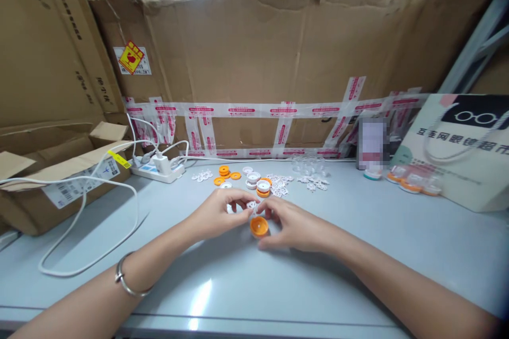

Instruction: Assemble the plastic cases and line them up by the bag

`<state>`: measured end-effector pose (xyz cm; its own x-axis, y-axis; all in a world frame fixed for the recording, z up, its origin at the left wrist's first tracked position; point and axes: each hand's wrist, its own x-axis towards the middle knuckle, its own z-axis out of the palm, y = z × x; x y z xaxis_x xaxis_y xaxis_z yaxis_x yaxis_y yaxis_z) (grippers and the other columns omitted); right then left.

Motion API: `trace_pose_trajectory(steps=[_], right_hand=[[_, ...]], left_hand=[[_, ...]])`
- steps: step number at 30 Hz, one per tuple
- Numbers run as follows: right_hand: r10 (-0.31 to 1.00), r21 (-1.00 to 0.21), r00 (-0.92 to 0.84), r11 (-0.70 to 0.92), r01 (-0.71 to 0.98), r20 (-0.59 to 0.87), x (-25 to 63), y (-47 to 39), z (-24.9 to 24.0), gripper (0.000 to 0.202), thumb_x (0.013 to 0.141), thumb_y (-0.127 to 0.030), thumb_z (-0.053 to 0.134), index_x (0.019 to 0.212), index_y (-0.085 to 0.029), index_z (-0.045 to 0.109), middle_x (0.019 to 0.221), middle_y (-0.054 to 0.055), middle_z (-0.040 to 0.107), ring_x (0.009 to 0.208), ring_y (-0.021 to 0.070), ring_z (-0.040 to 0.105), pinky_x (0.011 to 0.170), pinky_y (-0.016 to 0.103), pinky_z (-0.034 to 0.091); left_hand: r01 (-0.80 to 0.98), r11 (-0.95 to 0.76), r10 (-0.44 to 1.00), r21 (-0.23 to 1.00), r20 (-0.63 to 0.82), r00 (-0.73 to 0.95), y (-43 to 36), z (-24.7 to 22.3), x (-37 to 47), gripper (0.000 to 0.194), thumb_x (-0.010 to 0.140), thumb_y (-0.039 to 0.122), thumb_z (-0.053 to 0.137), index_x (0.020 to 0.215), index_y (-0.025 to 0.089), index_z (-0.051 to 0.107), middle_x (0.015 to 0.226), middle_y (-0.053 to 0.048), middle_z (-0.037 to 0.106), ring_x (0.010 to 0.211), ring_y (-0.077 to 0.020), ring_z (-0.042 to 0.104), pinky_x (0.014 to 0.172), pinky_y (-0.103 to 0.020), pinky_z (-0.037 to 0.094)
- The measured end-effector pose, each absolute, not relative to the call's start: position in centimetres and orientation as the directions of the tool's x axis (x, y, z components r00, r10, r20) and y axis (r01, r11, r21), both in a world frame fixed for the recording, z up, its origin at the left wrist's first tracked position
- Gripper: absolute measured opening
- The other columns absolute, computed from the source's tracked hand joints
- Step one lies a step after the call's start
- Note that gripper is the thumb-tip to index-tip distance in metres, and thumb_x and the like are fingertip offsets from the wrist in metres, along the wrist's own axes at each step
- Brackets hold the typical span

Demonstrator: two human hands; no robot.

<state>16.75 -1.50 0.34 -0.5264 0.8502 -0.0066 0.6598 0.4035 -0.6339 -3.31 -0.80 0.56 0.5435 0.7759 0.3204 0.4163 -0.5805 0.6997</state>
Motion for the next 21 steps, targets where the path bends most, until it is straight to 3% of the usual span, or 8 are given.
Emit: trace_pose_trajectory(steps=[6,21], right_hand=[[0.859,-0.637,-0.501,0.444,0.63,0.104,15.7,-0.9,-1.5,0.023,0.065,-0.035,0.066,0.078,-0.019,0.056,0.084,0.001,0.057,0.076,0.0163,0.051,0.065,0.027,0.038],[0.871,-0.642,-0.478,0.43,0.635,0.112,15.6,-0.5,-1.7,0.025,0.063,-0.035,0.068,0.079,-0.018,0.059,0.077,0.0,0.058,0.07,0.0151,0.049,0.061,0.025,0.036]], left_hand=[[0.403,-0.643,0.729,0.652,0.358,0.584,-0.9,-0.3,-2.9,0.021,0.077,0.017,0.055,0.098,0.017,0.06,0.086,-0.001,0.066,0.075,-0.0114,0.058,0.064,-0.021,0.043],[0.398,-0.71,0.675,0.581,0.399,0.621,-0.9,-0.4,-2.9,0.012,0.081,0.012,0.052,0.089,0.017,0.06,0.092,-0.003,0.06,0.082,-0.0122,0.057,0.075,-0.023,0.045]])
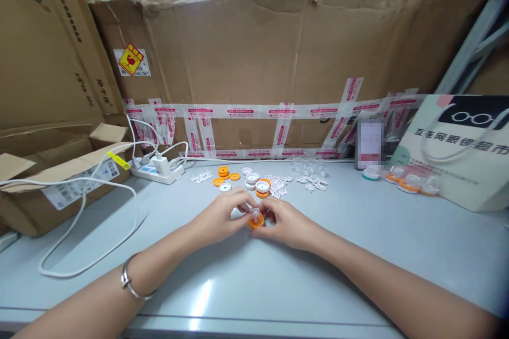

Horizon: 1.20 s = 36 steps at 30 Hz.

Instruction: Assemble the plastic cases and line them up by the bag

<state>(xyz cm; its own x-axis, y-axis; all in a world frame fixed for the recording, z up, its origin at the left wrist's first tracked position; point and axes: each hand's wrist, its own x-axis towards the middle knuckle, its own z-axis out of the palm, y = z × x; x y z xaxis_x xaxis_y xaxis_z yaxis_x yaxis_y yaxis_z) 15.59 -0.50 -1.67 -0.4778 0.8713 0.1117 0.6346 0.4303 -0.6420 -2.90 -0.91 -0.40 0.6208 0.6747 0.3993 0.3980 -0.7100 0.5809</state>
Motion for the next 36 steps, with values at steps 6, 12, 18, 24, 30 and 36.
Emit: trace_pose_trajectory(steps=[6,12,18,24,30,36], right_hand=[[0.868,-0.644,-0.48,0.44,0.625,0.128,15.5,-0.4,-1.8,0.023,0.063,-0.033,0.068,0.078,-0.018,0.059,0.076,-0.001,0.057,0.069,0.0142,0.049,0.06,0.024,0.035],[0.871,-0.643,-0.474,0.439,0.628,0.131,15.5,-0.5,-2.0,0.024,0.062,-0.034,0.068,0.078,-0.019,0.059,0.075,-0.001,0.057,0.069,0.0141,0.049,0.06,0.024,0.035],[0.87,-0.646,-0.477,0.437,0.626,0.126,15.5,-0.5,-1.9,0.023,0.062,-0.034,0.068,0.077,-0.018,0.06,0.075,-0.001,0.058,0.068,0.0138,0.05,0.059,0.024,0.036],[0.862,-0.655,-0.491,0.445,0.611,0.127,15.2,-0.7,-1.7,0.019,0.065,-0.032,0.067,0.076,-0.018,0.06,0.074,-0.001,0.057,0.066,0.0129,0.05,0.06,0.024,0.038],[0.804,-0.599,-0.595,0.484,0.639,0.015,17.4,-1.1,0.9,0.065,0.053,-0.043,0.076,0.112,-0.023,0.056,0.103,0.005,0.059,0.092,0.0219,0.054,0.077,0.031,0.043],[0.947,-0.474,-0.202,0.301,0.827,0.249,25.3,3.9,4.4,0.03,0.075,-0.041,0.057,0.098,-0.022,0.063,0.096,0.006,0.066,0.083,0.0203,0.061,0.071,0.03,0.047]], left_hand=[[0.426,-0.716,0.678,0.553,0.406,0.613,-0.9,-0.3,-2.6,0.008,0.08,0.014,0.056,0.085,0.017,0.061,0.083,-0.002,0.061,0.079,-0.0134,0.056,0.073,-0.024,0.044],[0.427,-0.704,0.692,0.567,0.414,0.591,-0.9,-0.5,-2.4,0.007,0.081,0.014,0.055,0.08,0.016,0.061,0.081,-0.001,0.062,0.077,-0.013,0.057,0.072,-0.024,0.043],[0.429,-0.704,0.69,0.567,0.402,0.601,-0.9,-0.6,-2.4,0.006,0.081,0.015,0.055,0.077,0.016,0.06,0.079,-0.001,0.063,0.076,-0.0136,0.058,0.07,-0.024,0.043],[0.446,-0.715,0.684,0.538,0.407,0.606,-1.2,-0.3,-2.3,0.007,0.08,0.013,0.056,0.074,0.016,0.059,0.077,0.0,0.063,0.073,-0.0121,0.057,0.068,-0.022,0.042],[0.452,-0.705,0.696,0.546,0.411,0.589,-1.6,0.0,-2.7,0.012,0.082,0.016,0.055,0.093,0.019,0.059,0.088,-0.001,0.064,0.081,-0.0136,0.059,0.075,-0.025,0.044],[0.473,-0.667,0.733,0.575,0.395,0.554,-1.4,-0.2,-2.9,0.024,0.083,0.024,0.054,0.106,0.02,0.054,0.091,-0.002,0.064,0.086,-0.0147,0.06,0.079,-0.026,0.044]])
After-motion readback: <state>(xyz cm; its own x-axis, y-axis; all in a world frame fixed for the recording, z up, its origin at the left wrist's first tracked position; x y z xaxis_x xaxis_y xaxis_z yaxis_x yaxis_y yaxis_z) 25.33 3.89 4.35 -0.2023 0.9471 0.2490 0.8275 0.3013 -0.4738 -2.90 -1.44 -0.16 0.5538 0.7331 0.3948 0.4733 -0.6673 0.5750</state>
